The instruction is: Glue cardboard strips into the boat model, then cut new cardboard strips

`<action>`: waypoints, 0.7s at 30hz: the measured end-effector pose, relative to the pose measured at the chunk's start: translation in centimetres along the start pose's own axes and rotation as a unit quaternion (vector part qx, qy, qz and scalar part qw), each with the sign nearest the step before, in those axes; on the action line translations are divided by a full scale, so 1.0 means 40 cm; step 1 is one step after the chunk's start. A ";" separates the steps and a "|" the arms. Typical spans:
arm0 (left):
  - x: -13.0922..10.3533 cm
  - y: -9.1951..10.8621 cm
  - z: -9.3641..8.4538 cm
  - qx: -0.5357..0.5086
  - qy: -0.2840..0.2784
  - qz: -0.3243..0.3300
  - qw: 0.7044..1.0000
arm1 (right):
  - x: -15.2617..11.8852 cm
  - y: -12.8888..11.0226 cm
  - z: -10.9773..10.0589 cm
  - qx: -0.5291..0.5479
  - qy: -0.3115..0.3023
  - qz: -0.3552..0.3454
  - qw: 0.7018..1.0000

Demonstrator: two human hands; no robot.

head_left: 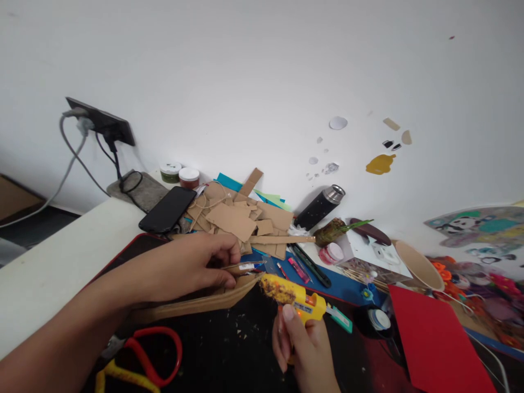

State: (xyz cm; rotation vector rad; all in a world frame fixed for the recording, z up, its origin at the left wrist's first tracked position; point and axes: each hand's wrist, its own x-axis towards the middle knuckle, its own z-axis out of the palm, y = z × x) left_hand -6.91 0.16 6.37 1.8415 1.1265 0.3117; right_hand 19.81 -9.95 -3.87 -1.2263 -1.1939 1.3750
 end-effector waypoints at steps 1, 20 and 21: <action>0.001 0.001 0.000 0.000 -0.001 -0.001 1.000 | 0.000 -0.001 0.001 -0.003 0.000 -0.002 1.000; -0.007 0.006 0.005 -0.013 0.003 0.004 1.000 | 0.010 -0.001 0.001 0.002 0.013 0.001 1.000; -0.008 0.005 0.004 -0.017 0.002 0.006 1.000 | 0.013 -0.003 0.002 0.000 0.019 0.005 1.000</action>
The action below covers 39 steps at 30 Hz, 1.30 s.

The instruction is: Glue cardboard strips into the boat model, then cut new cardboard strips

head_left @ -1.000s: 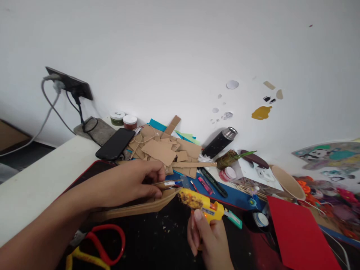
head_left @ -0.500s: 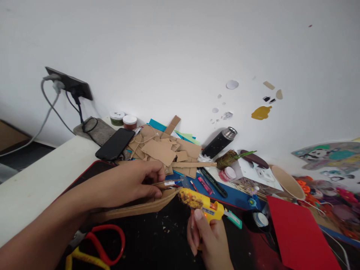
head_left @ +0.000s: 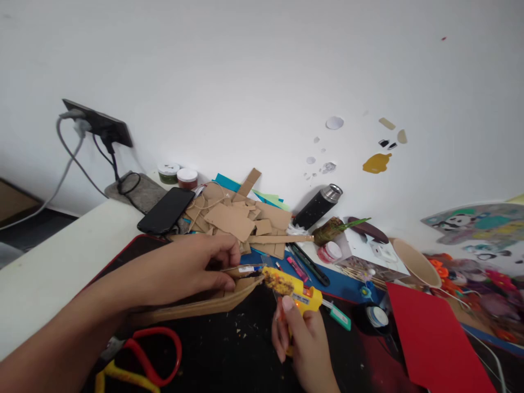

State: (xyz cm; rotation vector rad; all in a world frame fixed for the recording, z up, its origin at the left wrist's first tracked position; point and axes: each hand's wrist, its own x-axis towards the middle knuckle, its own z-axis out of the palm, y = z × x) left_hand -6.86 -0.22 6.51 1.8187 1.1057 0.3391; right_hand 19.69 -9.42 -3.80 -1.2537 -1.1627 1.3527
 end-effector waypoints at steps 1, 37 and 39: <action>-0.001 -0.003 -0.002 -0.008 -0.002 0.006 1.000 | 0.003 -0.003 0.001 -0.006 0.008 0.005 1.000; 0.089 0.000 0.149 0.085 0.176 0.047 0.980 | 0.039 -0.026 0.012 -0.081 0.045 -0.093 0.991; 0.095 0.008 0.177 0.097 0.192 0.037 0.976 | 0.044 -0.023 0.008 -0.021 0.048 -0.080 0.995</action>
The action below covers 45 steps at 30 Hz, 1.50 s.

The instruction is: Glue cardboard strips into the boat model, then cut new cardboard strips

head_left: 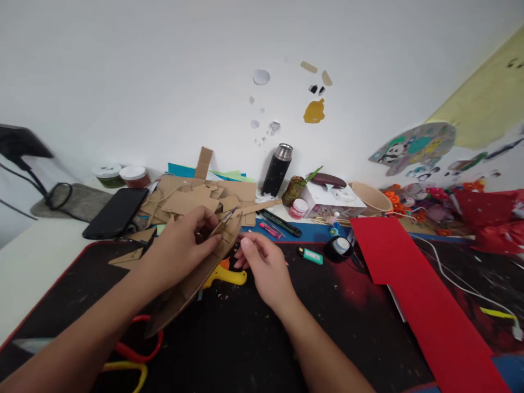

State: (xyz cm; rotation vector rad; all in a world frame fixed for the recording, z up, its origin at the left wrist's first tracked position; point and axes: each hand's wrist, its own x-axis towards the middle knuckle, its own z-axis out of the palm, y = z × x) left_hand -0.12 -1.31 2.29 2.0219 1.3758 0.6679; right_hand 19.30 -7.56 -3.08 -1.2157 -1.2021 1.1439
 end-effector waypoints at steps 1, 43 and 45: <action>-0.003 0.006 0.014 0.003 0.005 -0.004 1.000 | 0.001 0.002 0.000 0.016 0.000 0.002 1.000; -0.056 0.059 0.134 0.097 0.089 0.040 0.990 | 0.009 -0.045 -0.044 -0.377 0.061 -0.033 0.924; -0.058 0.058 0.137 0.099 0.097 0.030 0.990 | 0.010 -0.045 -0.045 -0.375 0.057 -0.029 0.925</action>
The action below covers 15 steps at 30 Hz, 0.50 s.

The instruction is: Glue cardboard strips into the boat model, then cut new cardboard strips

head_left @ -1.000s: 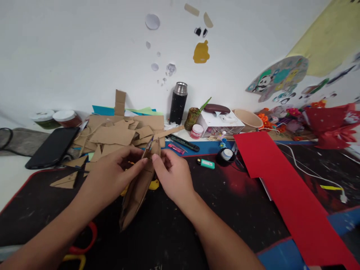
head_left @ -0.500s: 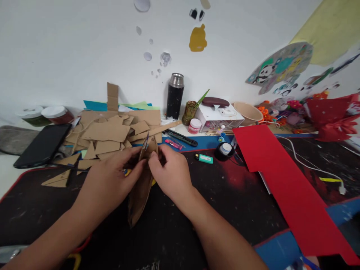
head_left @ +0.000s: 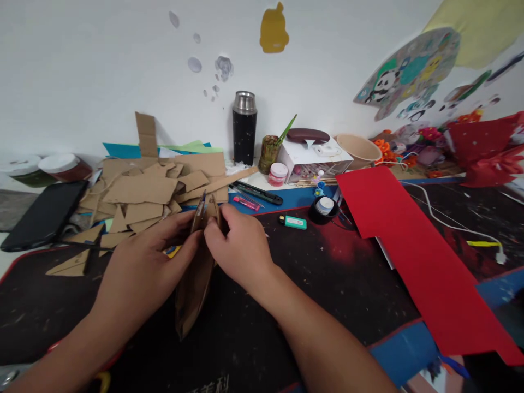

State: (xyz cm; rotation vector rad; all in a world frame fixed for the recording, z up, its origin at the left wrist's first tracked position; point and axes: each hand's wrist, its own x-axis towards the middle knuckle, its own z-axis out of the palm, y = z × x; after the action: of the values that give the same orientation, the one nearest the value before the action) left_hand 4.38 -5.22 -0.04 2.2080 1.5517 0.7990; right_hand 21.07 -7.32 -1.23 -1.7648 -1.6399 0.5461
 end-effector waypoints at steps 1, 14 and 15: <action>-0.002 0.001 0.002 0.003 0.002 -0.004 1.000 | 0.000 0.000 0.000 -0.001 -0.001 0.002 1.000; -0.019 0.003 0.026 -0.046 0.020 -0.012 0.999 | -0.001 -0.001 0.000 -0.006 -0.015 -0.001 1.000; -0.020 0.003 0.027 -0.047 0.022 -0.010 0.999 | -0.002 -0.001 0.000 -0.005 -0.015 -0.001 1.000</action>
State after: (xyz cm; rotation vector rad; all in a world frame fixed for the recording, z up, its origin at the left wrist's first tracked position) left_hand 4.93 -5.94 -1.04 2.1187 1.5223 0.9009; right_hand 21.02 -7.38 -1.21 -1.7695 -1.6670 0.5677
